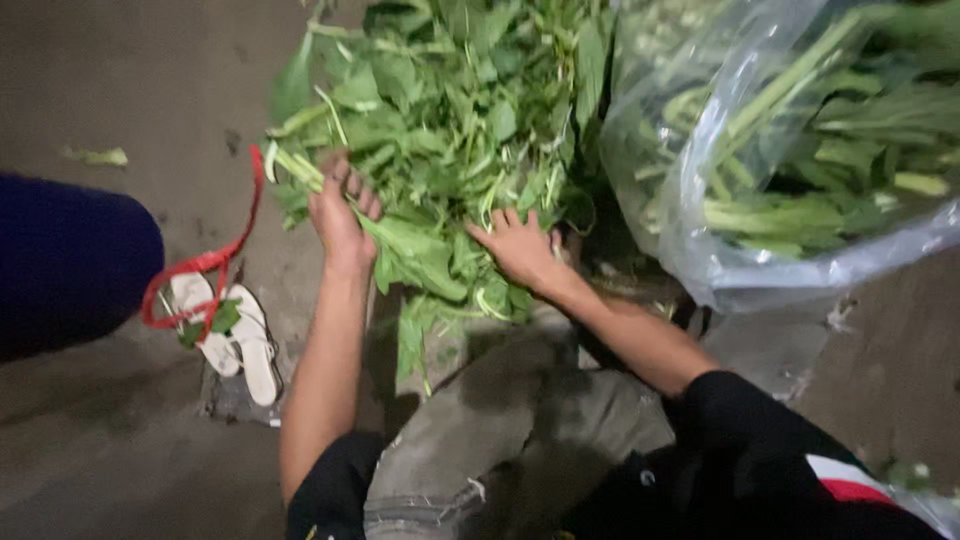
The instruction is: The person sits on the ground at night sorting leafy green vegetables, stripping and discarding unwanted leaves and stems from the pile and placing the usable greens into a large plastic bag. They occasionally gather scattered pieces from the ground and press the bag's contents down.
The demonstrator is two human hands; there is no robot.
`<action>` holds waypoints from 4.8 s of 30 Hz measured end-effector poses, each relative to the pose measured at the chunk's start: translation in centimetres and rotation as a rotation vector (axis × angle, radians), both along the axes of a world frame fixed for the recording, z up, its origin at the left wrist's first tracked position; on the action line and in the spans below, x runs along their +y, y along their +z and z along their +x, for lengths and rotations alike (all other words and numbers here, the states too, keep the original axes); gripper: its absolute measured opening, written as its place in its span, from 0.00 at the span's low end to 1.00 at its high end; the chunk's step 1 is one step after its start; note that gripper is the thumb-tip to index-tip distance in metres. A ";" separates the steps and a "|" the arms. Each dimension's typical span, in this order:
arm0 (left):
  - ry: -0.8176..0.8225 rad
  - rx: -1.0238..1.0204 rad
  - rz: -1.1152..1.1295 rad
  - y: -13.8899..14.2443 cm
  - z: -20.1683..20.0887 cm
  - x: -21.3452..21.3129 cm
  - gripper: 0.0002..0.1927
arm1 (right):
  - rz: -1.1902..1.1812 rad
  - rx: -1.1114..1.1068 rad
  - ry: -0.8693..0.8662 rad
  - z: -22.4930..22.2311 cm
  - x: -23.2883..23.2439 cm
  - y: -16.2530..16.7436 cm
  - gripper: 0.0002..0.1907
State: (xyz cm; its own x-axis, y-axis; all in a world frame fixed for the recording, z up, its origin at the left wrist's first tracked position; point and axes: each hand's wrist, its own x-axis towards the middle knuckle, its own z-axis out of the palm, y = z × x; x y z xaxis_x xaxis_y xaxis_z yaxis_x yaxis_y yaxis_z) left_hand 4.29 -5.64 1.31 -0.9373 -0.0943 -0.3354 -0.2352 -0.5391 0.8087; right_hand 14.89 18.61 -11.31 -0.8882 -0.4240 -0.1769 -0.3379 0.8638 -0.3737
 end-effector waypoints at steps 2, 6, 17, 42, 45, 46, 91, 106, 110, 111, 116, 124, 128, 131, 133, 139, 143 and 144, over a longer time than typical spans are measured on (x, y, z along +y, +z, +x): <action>0.010 -0.007 -0.048 0.2 -0.2 0.2 0.10 | -0.131 0.036 -0.121 -1.3 0.2 -0.6 0.34; 0.041 -0.008 -0.074 0.3 -0.3 -0.1 0.10 | -0.740 0.146 -0.436 -4.4 2.1 1.8 0.32; 0.091 -0.030 -0.111 0.4 -0.1 -1.6 0.11 | -0.753 -0.006 -0.279 -7.4 6.3 10.7 0.34; 0.127 -0.030 -0.167 1.1 0.3 -3.4 0.07 | -0.418 0.499 0.056 -2.5 -1.1 6.1 0.30; 0.130 -0.034 -0.158 1.0 0.5 -2.8 0.08 | -0.146 0.580 0.297 3.5 -2.8 5.6 0.30; 0.119 -0.035 -0.153 0.9 0.6 -2.7 0.08 | -0.122 0.488 0.522 4.5 -2.7 5.1 0.33; -0.535 -0.049 -1.320 -6.3 -5.6 3.7 0.19 | -1.051 -0.199 -0.587 -0.7 8.2 3.0 0.30; 0.259 0.258 -0.546 -0.9 -7.3 -10.3 0.29 | -1.730 -0.330 -0.964 -1.5 9.4 2.1 0.16; -0.331 0.224 -1.342 -5.0 -6.1 1.1 0.29 | -1.306 -0.324 -0.768 -0.4 10.2 2.3 0.17; -0.449 0.477 -1.311 -5.5 -5.6 4.3 0.25 | -1.057 -0.227 -0.698 -0.1 10.3 2.3 0.16; -0.591 0.081 -1.552 -6.9 -1.6 12.4 0.27 | -0.995 -0.406 -0.539 -0.3 8.6 1.5 0.21; -0.068 -0.034 -0.419 -5.7 -5.5 -0.6 0.17 | -0.749 -0.329 -0.654 -1.0 9.5 1.6 0.18; 0.167 0.252 0.139 -1.7 -6.5 -10.8 0.25 | -0.863 -0.077 -0.648 -1.8 9.7 3.1 0.20; 0.215 0.225 0.203 0.1 -6.5 -15.2 0.26 | -0.725 0.196 -0.680 -4.6 9.2 4.6 0.16; 0.220 0.189 0.229 0.0 -5.7 -16.3 0.27 | -0.773 0.394 -0.729 -7.6 8.9 5.6 0.17; 0.140 0.175 0.135 -0.4 -6.1 -14.1 0.21 | -0.783 0.110 -1.044 -17.9 6.8 8.7 0.61; 0.010 0.030 -0.017 -0.9 -6.4 -10.7 0.12 | -0.312 -0.252 -0.714 -17.0 3.0 8.5 0.34; -0.047 0.044 -0.111 -1.0 -6.3 -10.3 0.09 | -0.322 -0.132 -0.620 -15.7 1.9 8.3 0.33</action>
